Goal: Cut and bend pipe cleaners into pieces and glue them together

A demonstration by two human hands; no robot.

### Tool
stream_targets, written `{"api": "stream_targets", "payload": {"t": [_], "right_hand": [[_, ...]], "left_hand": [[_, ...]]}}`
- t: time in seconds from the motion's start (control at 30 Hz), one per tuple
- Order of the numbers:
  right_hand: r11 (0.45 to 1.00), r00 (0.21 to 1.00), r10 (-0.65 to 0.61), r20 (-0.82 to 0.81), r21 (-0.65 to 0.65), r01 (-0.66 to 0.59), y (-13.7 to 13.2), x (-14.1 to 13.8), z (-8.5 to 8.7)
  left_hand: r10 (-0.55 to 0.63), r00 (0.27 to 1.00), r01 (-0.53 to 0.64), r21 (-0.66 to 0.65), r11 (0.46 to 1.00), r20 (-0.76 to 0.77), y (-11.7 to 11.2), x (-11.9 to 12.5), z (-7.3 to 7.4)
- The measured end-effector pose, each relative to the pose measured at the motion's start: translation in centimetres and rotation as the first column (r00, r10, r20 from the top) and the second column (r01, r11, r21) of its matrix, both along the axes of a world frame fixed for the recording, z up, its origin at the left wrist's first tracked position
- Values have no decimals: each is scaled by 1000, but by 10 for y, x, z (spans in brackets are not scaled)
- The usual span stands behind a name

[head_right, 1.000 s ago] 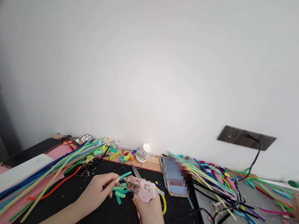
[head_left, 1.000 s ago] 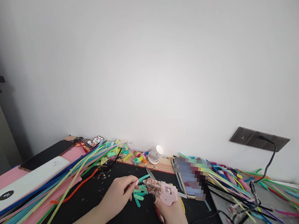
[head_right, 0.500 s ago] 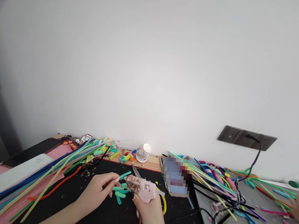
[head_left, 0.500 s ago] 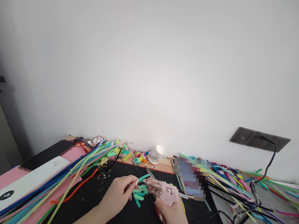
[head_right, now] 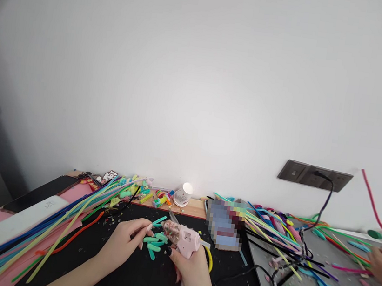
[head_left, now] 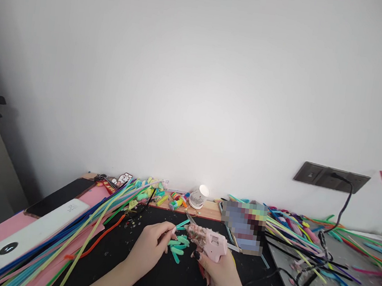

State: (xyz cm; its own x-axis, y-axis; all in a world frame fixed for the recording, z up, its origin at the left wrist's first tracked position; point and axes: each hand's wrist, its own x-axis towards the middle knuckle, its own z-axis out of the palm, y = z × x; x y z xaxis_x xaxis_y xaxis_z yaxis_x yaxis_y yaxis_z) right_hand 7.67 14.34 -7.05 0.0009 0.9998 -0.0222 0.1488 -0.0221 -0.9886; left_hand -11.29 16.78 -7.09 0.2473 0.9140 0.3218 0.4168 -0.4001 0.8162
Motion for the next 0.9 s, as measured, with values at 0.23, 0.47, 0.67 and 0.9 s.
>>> {"api": "stream_targets", "payload": {"t": [0.23,0.47,0.67,0.9], "right_hand": [[995,997,-60,55,-78,65,-2,-3,2],[992,994,-96,60,-74,100,-3,-5,6],[995,995,-80,57,-57,83,-6,-5,19],[982,988,-127,-92,131,138,-10,-11,26]], "left_hand": [[-5,1000,5,17,1000,2,1,0,0],[-11,1000,11,4,1000,8,0,0,1],[-15,1000,15,2,1000,-11,-1,0,1],[-20,1000,20,6,1000,-22,-2,1,3]]}}
